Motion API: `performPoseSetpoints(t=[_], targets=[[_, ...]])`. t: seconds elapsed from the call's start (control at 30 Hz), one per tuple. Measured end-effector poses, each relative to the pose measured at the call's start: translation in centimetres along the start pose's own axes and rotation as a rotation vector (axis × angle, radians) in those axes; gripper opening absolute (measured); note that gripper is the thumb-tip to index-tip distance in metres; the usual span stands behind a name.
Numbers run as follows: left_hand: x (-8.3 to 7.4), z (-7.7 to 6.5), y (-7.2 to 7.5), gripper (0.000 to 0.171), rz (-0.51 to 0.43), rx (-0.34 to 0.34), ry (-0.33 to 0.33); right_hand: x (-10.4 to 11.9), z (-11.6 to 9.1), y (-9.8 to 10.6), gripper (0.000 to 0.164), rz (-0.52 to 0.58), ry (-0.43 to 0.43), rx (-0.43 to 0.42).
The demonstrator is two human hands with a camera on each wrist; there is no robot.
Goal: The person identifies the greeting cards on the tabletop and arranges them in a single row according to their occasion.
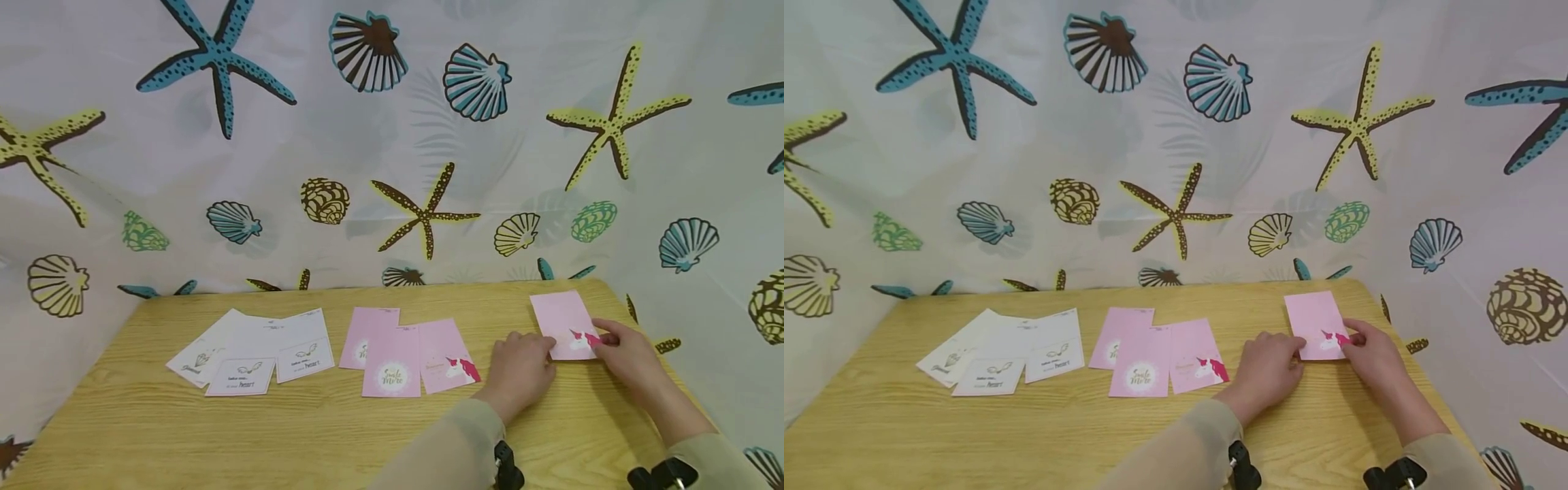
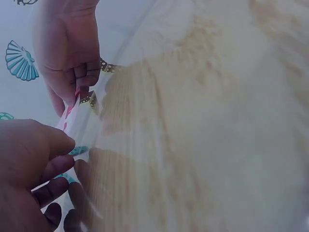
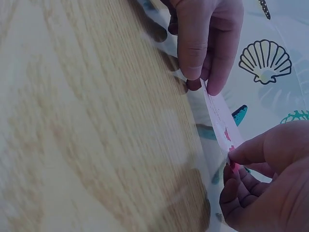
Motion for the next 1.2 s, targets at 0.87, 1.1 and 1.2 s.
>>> performPoseSetpoints(t=[0.87, 1.1, 1.2], targets=[[-0.6, -0.3, -0.3, 0.047, 0.195, 0.162, -0.109, -2.2, -0.6, 0.1, 0.052, -0.229, 0.225, -0.068], [-0.7, -0.7, -0.2, 0.043, 0.245, 0.136, -0.156, -2.4, -1.5, -0.3, 0.044, -0.343, 0.367, -0.072], [-1.0, -0.8, 0.0, 0.043, 0.271, 0.139, -0.15, -2.6, -1.4, -0.5, 0.04, -0.381, 0.388, -0.07]])
Point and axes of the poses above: each hand's wrist, its own z-axis towards the middle knuckle, its own y-axis out of the back of the hand, x = y × z, the point moved 1 cm from there along z, towards the middle knuckle, and after that the axes turned 14 degrees about -y, right-handed, at the moved point
